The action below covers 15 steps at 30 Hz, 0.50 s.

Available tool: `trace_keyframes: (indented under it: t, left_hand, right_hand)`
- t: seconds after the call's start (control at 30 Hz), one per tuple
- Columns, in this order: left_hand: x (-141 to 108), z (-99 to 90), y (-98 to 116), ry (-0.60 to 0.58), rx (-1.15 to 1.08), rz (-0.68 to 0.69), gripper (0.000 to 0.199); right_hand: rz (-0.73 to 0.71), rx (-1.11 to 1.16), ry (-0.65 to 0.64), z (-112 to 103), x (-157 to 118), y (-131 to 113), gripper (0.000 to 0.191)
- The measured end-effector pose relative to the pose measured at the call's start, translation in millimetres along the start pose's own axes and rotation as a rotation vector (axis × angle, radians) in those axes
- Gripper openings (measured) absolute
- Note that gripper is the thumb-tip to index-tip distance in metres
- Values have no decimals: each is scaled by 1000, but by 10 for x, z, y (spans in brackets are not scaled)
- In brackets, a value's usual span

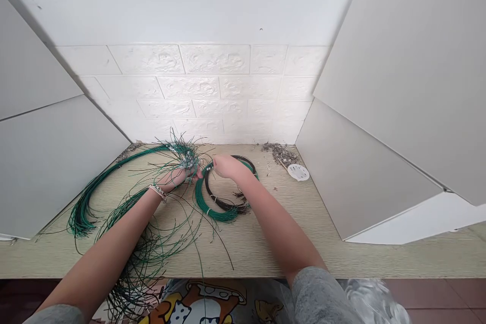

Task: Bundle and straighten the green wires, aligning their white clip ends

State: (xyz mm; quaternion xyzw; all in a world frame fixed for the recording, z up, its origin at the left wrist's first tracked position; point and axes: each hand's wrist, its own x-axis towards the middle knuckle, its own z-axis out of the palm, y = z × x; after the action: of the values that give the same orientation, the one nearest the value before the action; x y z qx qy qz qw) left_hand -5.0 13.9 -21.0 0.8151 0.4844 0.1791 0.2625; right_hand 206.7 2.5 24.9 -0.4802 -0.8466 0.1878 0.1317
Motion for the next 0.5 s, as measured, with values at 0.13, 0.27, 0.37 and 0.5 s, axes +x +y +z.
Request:
trace_keyframes:
  t: [0.13,0.27,0.37,0.5]
  left_hand:
    - [19,9,-84,-5,35,10,29]
    - [7,13,-59,41,26,21,26]
    - [-5,6,23,41,-4,6,27]
    - [-15,-19,135,12,-80,-42,31]
  right_hand:
    - [-153,71,8,88,26,47,15]
    - [-221,114,1,164,65,90,19]
    - [-235,123,20,167,89,119,15]
    - [-141,266,-35,111,98,125,17]
